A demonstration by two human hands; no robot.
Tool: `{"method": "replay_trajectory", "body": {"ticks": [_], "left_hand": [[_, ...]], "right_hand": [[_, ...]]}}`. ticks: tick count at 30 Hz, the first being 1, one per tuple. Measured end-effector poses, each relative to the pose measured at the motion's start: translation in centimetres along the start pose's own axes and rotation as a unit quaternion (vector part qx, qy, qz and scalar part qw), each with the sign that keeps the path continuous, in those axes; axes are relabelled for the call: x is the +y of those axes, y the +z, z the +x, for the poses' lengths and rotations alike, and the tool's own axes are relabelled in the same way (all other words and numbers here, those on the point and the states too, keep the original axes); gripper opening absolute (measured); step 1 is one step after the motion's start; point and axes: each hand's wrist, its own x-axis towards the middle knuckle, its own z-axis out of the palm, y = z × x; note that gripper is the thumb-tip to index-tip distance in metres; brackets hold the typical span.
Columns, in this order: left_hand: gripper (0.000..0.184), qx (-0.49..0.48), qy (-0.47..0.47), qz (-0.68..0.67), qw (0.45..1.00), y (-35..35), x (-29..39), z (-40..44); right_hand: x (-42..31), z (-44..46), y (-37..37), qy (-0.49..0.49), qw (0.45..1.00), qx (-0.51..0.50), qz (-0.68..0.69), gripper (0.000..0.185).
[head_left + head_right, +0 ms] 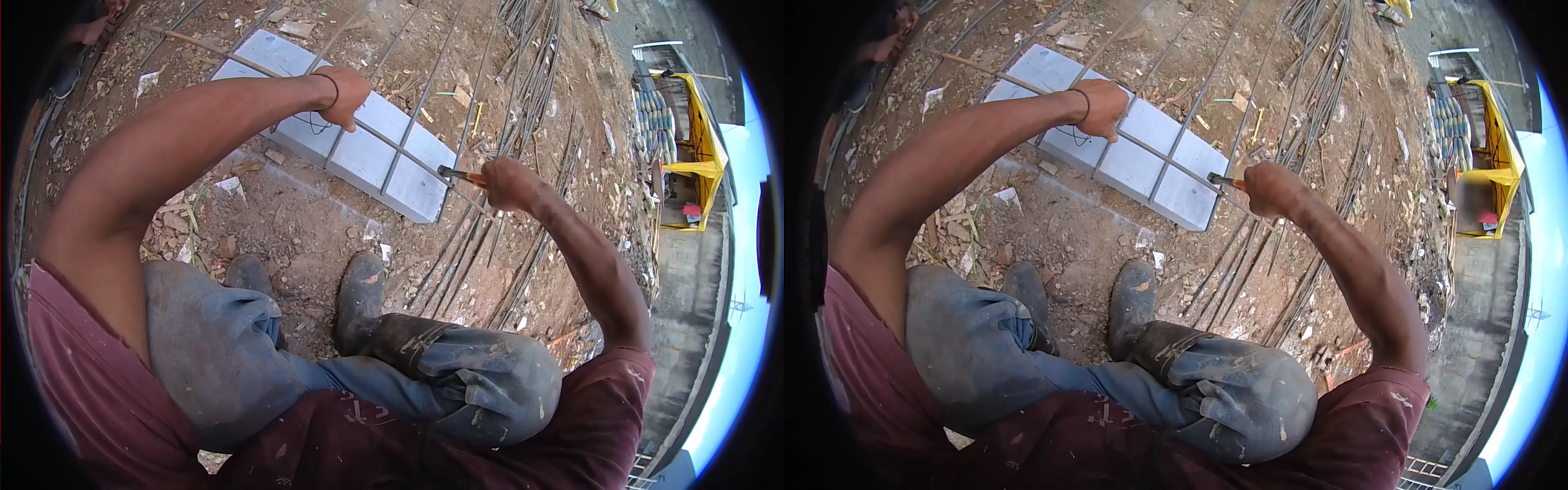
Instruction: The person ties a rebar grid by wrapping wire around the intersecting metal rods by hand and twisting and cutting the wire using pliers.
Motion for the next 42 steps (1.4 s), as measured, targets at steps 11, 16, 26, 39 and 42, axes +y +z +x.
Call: {"method": "replay_trajectory", "body": {"ticks": [11,16,26,39,42], "left_hand": [[0.037,-0.039,0.014,-0.010,0.999,0.4,1.8,0.8],[0.034,0.000,0.013,-0.008,1.000,0.7,1.0,0.7],[0.038,-0.021,0.009,-0.026,0.999,2.1,-0.6,1.7],[0.032,-0.031,0.033,-0.058,0.997,2.3,0.4,3.2],[0.029,-0.052,0.027,-0.042,0.997,3.0,0.4,3.3]], "right_hand": [[0.8,-0.9,4.3,0.015,0.994,0.053,0.091,0.024],[2.2,-0.6,4.7,0.036,0.995,0.053,0.081,0.023],[0.4,-4.7,8.4,-0.058,0.968,0.201,0.138,0.019],[0.1,-4.2,6.8,0.030,0.993,0.053,0.096,0.020],[1.0,-3.1,9.9,0.056,0.987,0.054,0.139,0.018]]}}
